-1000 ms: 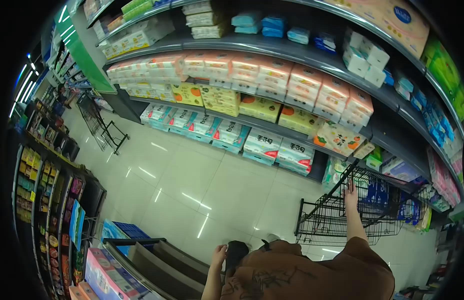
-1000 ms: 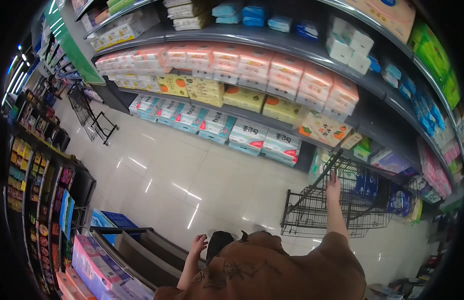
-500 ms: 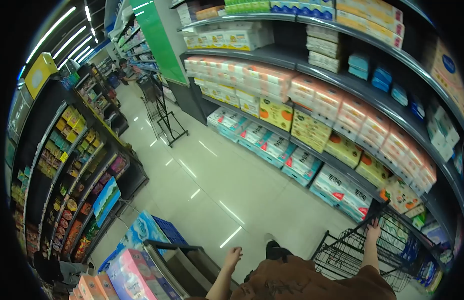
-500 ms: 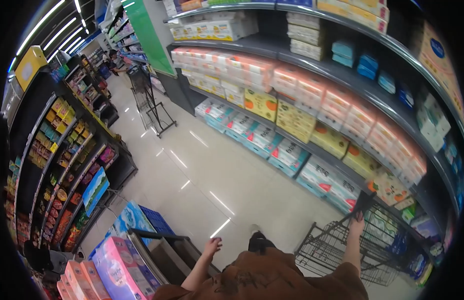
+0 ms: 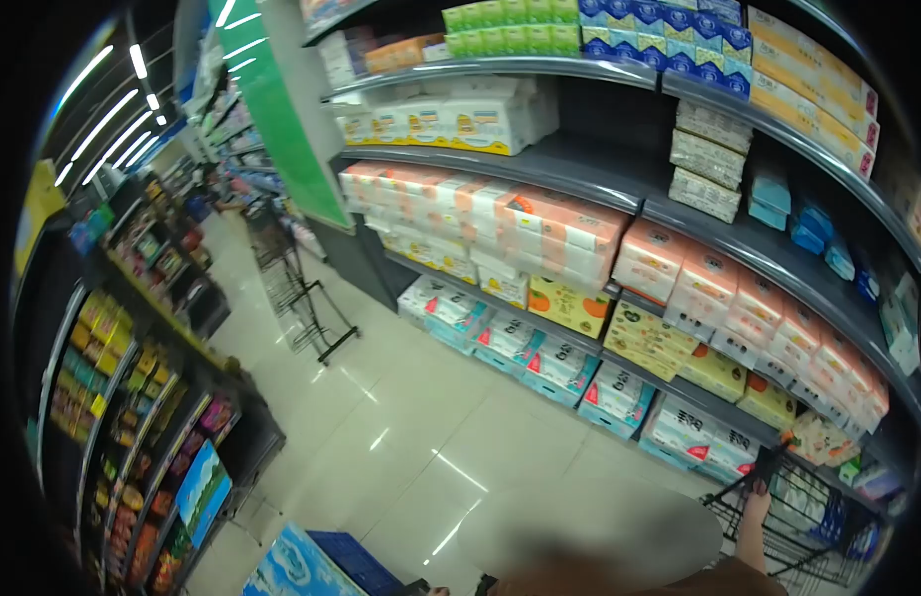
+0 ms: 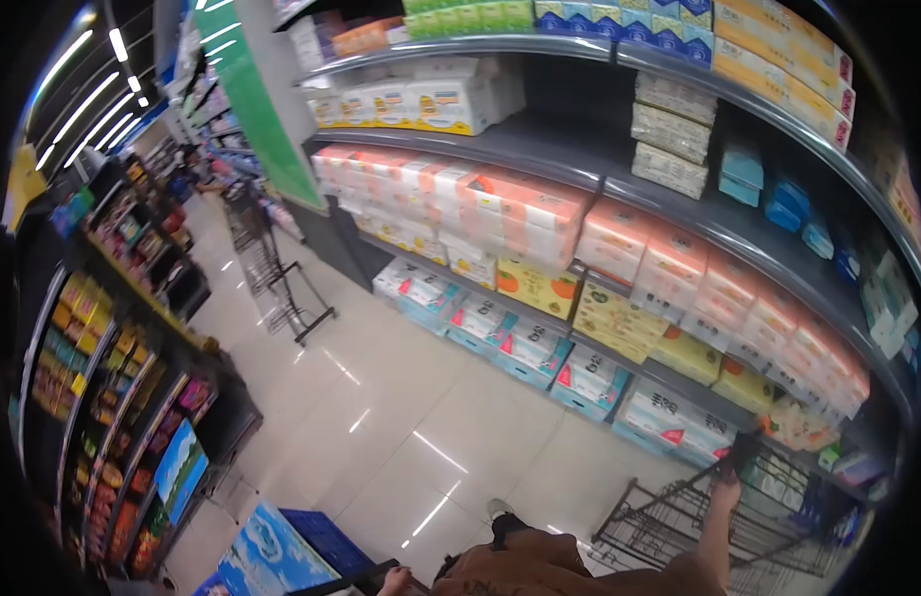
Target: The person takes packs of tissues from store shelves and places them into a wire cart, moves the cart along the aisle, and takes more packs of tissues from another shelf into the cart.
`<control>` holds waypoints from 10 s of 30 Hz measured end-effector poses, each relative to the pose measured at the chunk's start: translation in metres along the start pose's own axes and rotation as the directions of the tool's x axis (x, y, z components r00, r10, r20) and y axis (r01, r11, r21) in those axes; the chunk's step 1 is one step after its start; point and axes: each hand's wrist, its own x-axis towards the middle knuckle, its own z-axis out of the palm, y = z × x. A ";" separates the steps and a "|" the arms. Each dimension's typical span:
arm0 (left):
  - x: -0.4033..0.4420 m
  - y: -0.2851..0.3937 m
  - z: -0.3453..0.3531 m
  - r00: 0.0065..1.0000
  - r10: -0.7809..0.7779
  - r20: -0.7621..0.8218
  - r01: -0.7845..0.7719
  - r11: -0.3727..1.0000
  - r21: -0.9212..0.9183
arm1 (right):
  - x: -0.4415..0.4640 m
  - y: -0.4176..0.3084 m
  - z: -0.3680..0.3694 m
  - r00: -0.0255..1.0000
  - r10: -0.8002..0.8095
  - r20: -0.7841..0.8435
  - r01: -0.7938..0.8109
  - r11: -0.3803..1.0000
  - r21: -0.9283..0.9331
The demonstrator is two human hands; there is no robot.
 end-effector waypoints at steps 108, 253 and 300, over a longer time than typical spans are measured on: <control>0.073 0.604 0.127 0.199 0.662 0.723 -0.487 -0.573 0.659 | -0.268 -0.111 0.466 0.927 -0.374 0.003 0.358 0.886 -0.295; -0.334 -0.110 0.926 0.388 0.685 0.616 -0.575 -0.342 0.743 | 0.225 -0.138 -0.391 0.740 -0.350 0.574 0.489 0.867 -0.101; -0.355 -0.158 0.937 0.315 0.714 0.625 -0.620 -0.344 0.705 | 0.336 -0.518 -0.345 0.171 -0.976 -0.132 0.824 0.215 -0.525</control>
